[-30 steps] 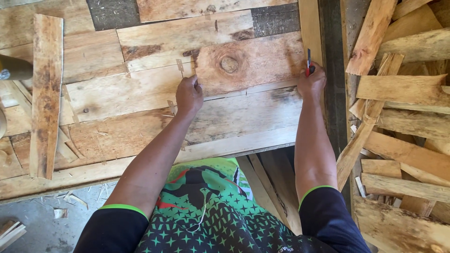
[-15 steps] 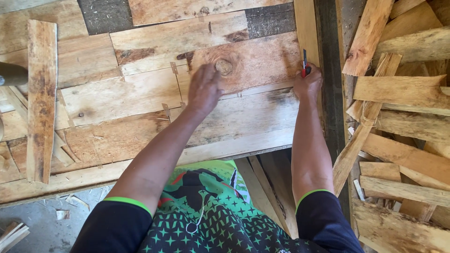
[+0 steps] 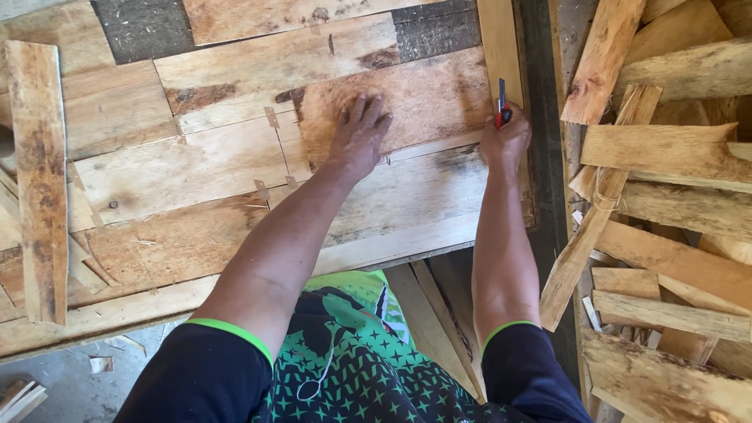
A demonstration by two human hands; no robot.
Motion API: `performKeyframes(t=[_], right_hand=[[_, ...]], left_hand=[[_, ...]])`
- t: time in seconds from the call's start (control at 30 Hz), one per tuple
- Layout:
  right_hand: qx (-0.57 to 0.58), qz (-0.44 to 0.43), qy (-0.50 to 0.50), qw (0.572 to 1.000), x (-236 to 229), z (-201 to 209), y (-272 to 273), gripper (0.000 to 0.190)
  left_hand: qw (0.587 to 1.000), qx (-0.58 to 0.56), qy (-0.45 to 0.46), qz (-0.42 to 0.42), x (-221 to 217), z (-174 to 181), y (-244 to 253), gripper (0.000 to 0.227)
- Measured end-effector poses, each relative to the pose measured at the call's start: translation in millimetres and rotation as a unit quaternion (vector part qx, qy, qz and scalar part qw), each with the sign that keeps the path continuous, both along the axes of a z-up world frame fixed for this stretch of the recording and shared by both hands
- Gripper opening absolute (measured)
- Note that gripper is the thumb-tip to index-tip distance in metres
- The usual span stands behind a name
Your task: Applying adhesive to small wood scraps and adhering them to a wooden panel to create a decorative surface, then trimming the excess with a utility knife.
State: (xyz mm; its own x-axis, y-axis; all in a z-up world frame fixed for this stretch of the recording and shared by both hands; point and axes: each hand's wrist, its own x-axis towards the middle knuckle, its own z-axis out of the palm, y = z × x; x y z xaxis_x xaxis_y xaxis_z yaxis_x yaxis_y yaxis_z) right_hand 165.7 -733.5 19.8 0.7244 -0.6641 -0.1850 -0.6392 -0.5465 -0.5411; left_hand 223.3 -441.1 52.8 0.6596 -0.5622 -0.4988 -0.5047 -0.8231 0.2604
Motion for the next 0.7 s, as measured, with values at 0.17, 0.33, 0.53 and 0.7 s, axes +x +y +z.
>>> performKeyframes(t=[0.17, 0.33, 0.53, 0.7], right_hand=[[-0.04, -0.015, -0.053, 0.998, 2, -8, 2, 0.03], [0.225, -0.013, -0.027, 0.974, 14, 9, 58, 0.035], [0.123, 0.169, -0.096, 0.973, 30, -15, 102, 0.035], [-0.088, 0.24, -0.025, 0.966, 50, -1, 130, 0.04]], left_hand=[[0.999, -0.029, -0.015, 0.021, -2, -10, 0, 0.075], [0.998, -0.051, -0.023, 0.03, -2, -10, -1, 0.072], [0.998, -0.036, 0.028, 0.042, 2, 35, 2, 0.078], [0.999, -0.025, 0.023, 0.037, 0, 0, -1, 0.077]])
